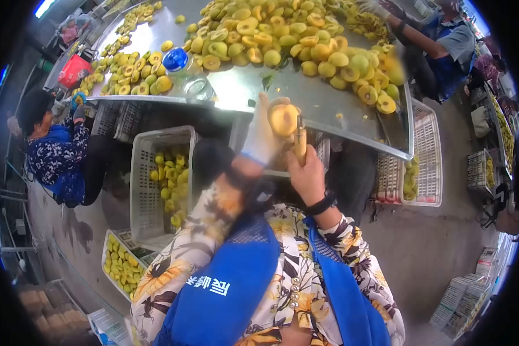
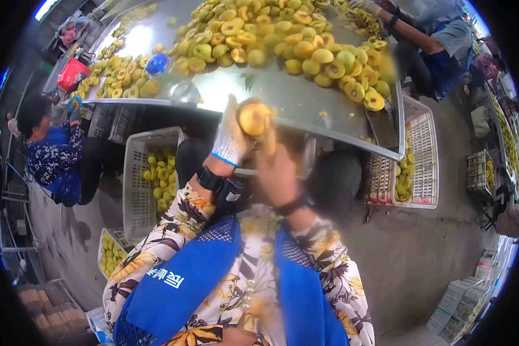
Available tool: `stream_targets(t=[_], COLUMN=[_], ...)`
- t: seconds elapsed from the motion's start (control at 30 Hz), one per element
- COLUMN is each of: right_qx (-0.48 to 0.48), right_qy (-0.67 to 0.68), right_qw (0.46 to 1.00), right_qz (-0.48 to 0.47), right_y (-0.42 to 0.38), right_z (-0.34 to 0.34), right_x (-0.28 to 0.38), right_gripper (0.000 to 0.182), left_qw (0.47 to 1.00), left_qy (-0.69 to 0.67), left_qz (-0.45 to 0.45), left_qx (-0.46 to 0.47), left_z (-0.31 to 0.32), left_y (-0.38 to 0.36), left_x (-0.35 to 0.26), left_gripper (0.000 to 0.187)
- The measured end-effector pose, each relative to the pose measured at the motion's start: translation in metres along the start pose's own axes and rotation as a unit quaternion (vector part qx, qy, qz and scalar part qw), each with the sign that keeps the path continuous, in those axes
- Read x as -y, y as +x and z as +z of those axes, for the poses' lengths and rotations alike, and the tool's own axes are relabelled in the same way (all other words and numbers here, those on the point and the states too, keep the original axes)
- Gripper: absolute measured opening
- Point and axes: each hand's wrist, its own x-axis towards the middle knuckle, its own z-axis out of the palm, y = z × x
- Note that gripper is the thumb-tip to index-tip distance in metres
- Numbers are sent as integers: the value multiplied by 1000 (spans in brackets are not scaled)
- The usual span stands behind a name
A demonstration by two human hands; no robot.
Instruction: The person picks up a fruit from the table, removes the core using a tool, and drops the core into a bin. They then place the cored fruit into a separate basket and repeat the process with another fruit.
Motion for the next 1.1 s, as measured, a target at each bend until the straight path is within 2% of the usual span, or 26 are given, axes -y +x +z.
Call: stream_targets(t=[0.03, 0.07, 0.17, 0.2, 0.37, 0.47, 0.57, 0.67, 0.87, 0.97, 1.07, 1.1], right_qx=[10, 19, 52, 55, 106, 111, 119, 138, 180, 209, 229, 236], right_qy=[-24, -49, -73, -67, -102, -107, -121, -137, -150, -166, -172, -175], right_qw=[1000, 998, 996, 996, 989, 988, 985, 980, 972, 963, 956, 954], right_qz=[16, 33, 21, 1, 25, 17, 21, 30, -3, -43, -58, -60], right_y=[-1, -1, 1, 1, -4, -7, -10, -12, -12, -7, -1, 3], right_z=[-6, -9, -14, -15, -11, -8, -6, -6, -10, -13, -14, -15], right_x=[8, 12, 10, 10, 14, 14, 15, 16, 0, -8, -18, -19], right_gripper=[24, 25, 26, 26, 25, 25, 24, 21, 18, 21, 23, 24], left_qw=[1000, 999, 999, 999, 1000, 995, 973, 975, 953, 969, 955, 957], left_qy=[-13, -40, 15, 20, 12, 90, 186, 147, 290, 221, 260, 259], left_qz=[-13, -12, 8, 0, -2, 40, 134, 166, 83, -41, -76, -63], left_qx=[12, -18, -49, -38, -11, -19, -2, 20, 28, 106, 124, 118], left_z=[0, 2, -6, -9, -18, -21, -24, -9, -33, -38, -43, -44], left_y=[-4, -7, -13, -14, -13, -12, -12, -26, -10, -6, 0, 3], left_x=[-5, -4, 1, 1, 5, 10, 15, 12, 4, -9, -13, -12], left_gripper=[42, 41, 41, 41, 38, 41, 37, 23, 25, 27, 28, 27])
